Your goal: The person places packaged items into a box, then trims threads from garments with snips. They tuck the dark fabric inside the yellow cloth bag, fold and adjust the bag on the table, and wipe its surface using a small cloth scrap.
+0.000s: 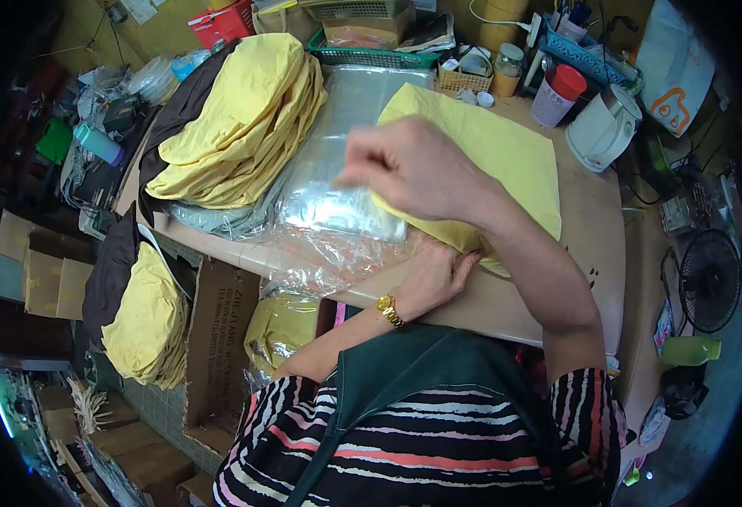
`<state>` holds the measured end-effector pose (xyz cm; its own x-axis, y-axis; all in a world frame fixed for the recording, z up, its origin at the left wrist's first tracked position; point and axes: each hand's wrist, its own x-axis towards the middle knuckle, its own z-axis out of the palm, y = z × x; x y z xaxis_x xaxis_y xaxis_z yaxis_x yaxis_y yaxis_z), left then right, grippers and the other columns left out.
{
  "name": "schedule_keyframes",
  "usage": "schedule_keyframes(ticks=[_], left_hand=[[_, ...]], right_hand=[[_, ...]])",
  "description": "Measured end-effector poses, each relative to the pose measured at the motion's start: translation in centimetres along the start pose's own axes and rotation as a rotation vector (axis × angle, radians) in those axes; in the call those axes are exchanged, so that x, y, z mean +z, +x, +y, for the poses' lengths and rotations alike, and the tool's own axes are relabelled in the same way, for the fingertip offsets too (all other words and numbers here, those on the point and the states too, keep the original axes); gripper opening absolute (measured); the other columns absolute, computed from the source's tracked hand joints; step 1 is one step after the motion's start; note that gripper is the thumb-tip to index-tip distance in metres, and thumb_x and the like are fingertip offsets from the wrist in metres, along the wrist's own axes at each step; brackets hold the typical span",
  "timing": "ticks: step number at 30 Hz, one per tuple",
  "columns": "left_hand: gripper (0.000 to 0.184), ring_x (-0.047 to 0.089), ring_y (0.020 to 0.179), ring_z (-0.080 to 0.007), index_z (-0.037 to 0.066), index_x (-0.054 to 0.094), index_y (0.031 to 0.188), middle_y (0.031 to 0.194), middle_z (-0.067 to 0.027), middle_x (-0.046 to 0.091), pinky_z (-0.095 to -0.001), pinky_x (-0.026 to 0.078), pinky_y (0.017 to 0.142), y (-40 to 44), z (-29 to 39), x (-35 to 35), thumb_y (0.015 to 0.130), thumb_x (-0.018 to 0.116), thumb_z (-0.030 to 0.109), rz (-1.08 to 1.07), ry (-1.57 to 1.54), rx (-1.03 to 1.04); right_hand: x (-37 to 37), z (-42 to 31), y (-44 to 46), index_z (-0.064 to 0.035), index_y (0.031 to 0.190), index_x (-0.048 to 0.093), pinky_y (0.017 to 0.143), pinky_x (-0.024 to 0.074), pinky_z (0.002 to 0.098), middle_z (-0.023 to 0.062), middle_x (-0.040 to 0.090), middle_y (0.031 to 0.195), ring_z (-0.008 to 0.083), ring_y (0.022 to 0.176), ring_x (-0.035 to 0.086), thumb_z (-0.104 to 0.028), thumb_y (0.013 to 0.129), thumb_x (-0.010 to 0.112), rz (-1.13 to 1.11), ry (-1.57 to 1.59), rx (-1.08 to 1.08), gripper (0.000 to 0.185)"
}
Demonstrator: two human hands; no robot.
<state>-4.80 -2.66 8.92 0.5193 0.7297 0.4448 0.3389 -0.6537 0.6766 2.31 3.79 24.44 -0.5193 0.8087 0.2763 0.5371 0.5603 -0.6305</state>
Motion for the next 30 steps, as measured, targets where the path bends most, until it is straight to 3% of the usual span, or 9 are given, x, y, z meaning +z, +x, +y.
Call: schedule_keyframes(ticks=[1,5,7,8,16,19,23,25,30], left_hand=[[0.026,0.058,0.062,-0.0382,-0.005,0.068,0.082,0.07,-0.0213,0.063,-0.0434,0.047,0.07,0.1,0.2,-0.5,0.087,0.066,0.021,-0.026,0.063,0.038],[0.025,0.06,0.063,-0.0353,-0.002,0.069,0.085,0.074,-0.0203,0.065,-0.0427,0.047,0.067,-0.7,-0.3,0.7,0.089,0.064,0.022,0.071,0.061,0.01],[0.022,0.062,0.064,-0.0327,0.001,0.071,0.089,0.075,-0.0172,0.067,-0.0417,0.047,0.064,-0.7,-0.7,1.2,0.09,0.061,0.02,0.08,-0.115,0.043],[0.022,0.062,0.064,-0.0327,0.001,0.071,0.089,0.075,-0.0172,0.067,-0.0417,0.047,0.064,-0.9,-0.9,1.3,0.09,0.061,0.02,0.081,-0.116,0.042],[0.019,0.064,0.078,-0.033,0.005,0.072,0.095,0.087,-0.015,0.069,-0.0431,0.047,0.07,0.4,-0.4,-0.9,0.082,0.069,0.017,0.069,0.103,0.057],[0.018,0.063,0.087,-0.0349,0.005,0.071,0.095,0.093,-0.0137,0.069,-0.0432,0.047,0.075,0.8,-0.3,-1.2,0.079,0.07,0.014,0.251,0.102,0.122],[0.026,0.062,0.095,-0.0352,0.004,0.068,0.103,0.101,-0.0154,0.067,-0.0421,0.047,0.081,0.0,-1.8,-1.3,0.078,0.072,0.011,0.217,-0.105,0.14],[0.035,0.06,0.1,-0.0349,0.002,0.063,0.112,0.109,-0.0178,0.064,-0.0411,0.046,0.087,-0.8,-1.7,-1.7,0.078,0.073,0.009,0.386,-0.158,0.171],[0.04,0.055,0.101,-0.0397,0.001,0.061,0.112,0.107,-0.0202,0.061,-0.0445,0.044,0.084,-3.0,-2.7,-1.7,0.079,0.073,0.019,0.392,-0.15,0.051]], right_hand=[[-0.1,-0.2,0.1,-0.0023,0.086,0.067,0.064,0.0477,0.0398,0.0138,0.067,0.073,0.0303,0.067,0.063,-0.014,0.081,0.066,-0.234,-0.045,-0.041,0.013],[2.0,3.8,-2.3,-0.0014,0.081,0.068,0.064,0.0469,0.0407,0.0154,0.066,0.071,0.0307,0.067,0.063,-0.012,0.076,0.068,-0.471,-0.202,-0.212,0.012],[1.8,3.3,-1.9,-0.0015,0.079,0.067,0.064,0.0468,0.0413,0.0169,0.065,0.071,0.0325,0.068,0.063,-0.011,0.073,0.069,-0.839,-0.141,0.088,0.011],[2.0,3.3,-2.0,-0.0015,0.079,0.067,0.064,0.0468,0.0413,0.0169,0.065,0.071,0.0325,0.068,0.063,-0.011,0.073,0.069,-0.841,-0.141,0.088,0.011],[1.8,3.5,-1.2,-0.001,0.078,0.06,0.064,0.0463,0.0421,0.0171,0.062,0.069,0.0348,0.068,0.061,-0.008,0.076,0.068,-0.349,-0.049,0.018,0.011],[1.4,1.7,-0.1,-0.0004,0.079,0.06,0.068,0.0479,0.0424,0.0172,0.066,0.075,0.0348,0.076,0.064,-0.003,0.079,0.065,-0.275,-0.091,-0.016,0.006],[2.4,2.8,0.5,-0.0004,0.08,0.058,0.065,0.0469,0.0403,0.0163,0.062,0.069,0.0327,0.067,0.062,-0.009,0.082,0.065,-0.177,-0.044,-0.027,0.012],[1.9,3.6,0.5,0.0001,0.08,0.057,0.065,0.0469,0.0401,0.0161,0.062,0.07,0.0314,0.068,0.062,-0.011,0.084,0.065,-0.075,0.023,0.128,0.014],[4.5,6.0,-0.7,-0.0002,0.085,0.058,0.066,0.0473,0.0398,0.0155,0.064,0.074,0.0292,0.071,0.064,-0.01,0.085,0.063,0.026,0.011,0.154,0.01]])
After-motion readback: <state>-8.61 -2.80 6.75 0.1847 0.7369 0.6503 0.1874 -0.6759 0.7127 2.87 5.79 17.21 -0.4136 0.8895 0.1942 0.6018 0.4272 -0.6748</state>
